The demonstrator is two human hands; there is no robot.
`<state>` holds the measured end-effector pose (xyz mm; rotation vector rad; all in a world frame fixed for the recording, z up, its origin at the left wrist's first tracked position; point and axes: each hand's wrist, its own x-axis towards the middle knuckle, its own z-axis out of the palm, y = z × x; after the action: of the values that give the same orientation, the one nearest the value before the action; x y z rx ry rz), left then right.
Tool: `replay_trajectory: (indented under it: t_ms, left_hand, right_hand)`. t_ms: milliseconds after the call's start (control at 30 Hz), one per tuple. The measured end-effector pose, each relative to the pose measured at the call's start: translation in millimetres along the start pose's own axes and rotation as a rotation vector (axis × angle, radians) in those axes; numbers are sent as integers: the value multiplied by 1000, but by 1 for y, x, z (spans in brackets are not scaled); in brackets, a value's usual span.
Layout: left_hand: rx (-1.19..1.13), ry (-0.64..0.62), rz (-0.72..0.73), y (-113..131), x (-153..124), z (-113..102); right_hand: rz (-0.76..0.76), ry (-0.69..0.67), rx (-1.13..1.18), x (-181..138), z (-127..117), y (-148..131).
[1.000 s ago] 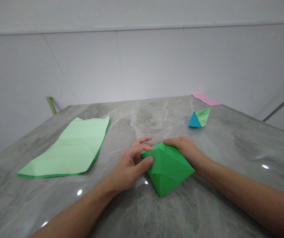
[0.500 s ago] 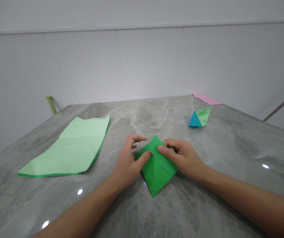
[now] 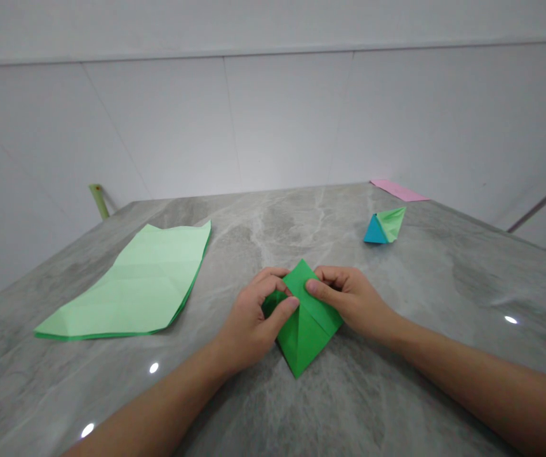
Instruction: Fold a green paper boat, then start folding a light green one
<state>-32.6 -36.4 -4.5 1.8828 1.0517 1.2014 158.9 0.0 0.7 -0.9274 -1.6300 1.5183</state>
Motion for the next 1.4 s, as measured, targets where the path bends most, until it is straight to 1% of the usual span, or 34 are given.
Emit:
replay_trajectory:
  t_ms: [200,333,467,633,800,967,1067,1200,1400]
  left_hand:
    - [-32,-40,2,2,1,-1]
    - [-51,-55,-27,5,0,-3]
    - [-43,-61,-5,4,-2,-3]
    - [15,-24,49,2,-2,0]
    - [4,4,7,3,0,0]
    - [-29,67,-28,3,0,1]
    - [-18,31,-34,3,-2,1]
    - [26,-33,15,3,-3,2]
    - [24,-8,-30,-2,-4,3]
  right_hand:
    - [51,-30,77,1,0,1]
    - [61,-37,115,1,1,3]
    - [60,-65,133,0,2,4]
    - [46,-54,70,0,3,3]
    - [-8,-35,-3,-2,3,2]
    - [-42,18,-128,-3,1,-2]
    - [-38,18,-160,-3,1,-5]
    - [-48,-7,-139,-3,2,-5]
    - [17,-31,-156,-4,2,-5]
